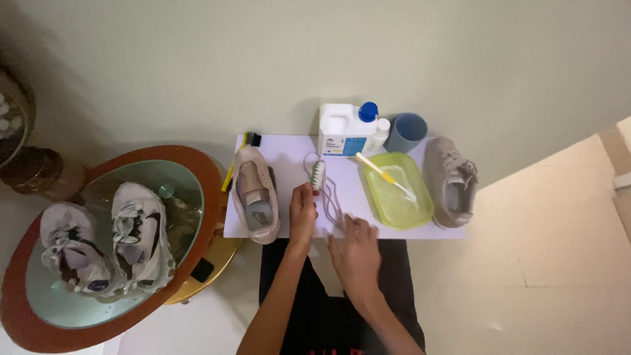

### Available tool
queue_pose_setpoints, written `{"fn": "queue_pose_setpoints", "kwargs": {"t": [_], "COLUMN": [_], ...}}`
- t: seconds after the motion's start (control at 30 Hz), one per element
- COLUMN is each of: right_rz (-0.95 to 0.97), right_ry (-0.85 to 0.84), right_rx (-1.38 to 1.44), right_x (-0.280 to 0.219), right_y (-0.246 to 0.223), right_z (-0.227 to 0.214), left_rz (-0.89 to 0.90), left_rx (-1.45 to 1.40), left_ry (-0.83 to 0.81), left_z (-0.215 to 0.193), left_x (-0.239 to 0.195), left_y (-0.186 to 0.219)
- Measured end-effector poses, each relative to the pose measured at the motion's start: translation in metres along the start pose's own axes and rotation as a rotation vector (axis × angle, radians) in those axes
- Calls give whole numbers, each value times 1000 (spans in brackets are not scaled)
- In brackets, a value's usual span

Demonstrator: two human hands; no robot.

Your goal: The person removes a shoelace from a sneaker and scrubs it with a green brush using soapy water from a green tray. They repeatedly dip the brush and scrub the lace, then wring it out by hand.

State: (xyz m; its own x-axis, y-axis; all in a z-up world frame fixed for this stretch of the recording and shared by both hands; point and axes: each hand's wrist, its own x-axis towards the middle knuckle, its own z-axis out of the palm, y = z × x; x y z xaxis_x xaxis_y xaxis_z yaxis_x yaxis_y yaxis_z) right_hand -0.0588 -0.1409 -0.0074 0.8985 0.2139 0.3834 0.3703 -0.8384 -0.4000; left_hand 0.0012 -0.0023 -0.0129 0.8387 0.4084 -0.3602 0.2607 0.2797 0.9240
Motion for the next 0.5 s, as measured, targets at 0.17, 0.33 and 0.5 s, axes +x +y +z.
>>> {"fn": "queue_pose_setpoints", "kwargs": {"t": [0.17,0.33,0.5], "right_rz": [22,-50,-134], "right_ry": [58,55,91], "right_rx": [-14,-8,-103], "right_x": [34,25,19], "right_y": [17,62,82], "right_z": [54,85,83], "left_rz": [205,551,936], "left_rx": [197,384,895], "left_ry": [-23,-200,-435], "left_z": [2,32,83], "left_x": [-17,-18,24], "left_y": [16,19,-12]}}
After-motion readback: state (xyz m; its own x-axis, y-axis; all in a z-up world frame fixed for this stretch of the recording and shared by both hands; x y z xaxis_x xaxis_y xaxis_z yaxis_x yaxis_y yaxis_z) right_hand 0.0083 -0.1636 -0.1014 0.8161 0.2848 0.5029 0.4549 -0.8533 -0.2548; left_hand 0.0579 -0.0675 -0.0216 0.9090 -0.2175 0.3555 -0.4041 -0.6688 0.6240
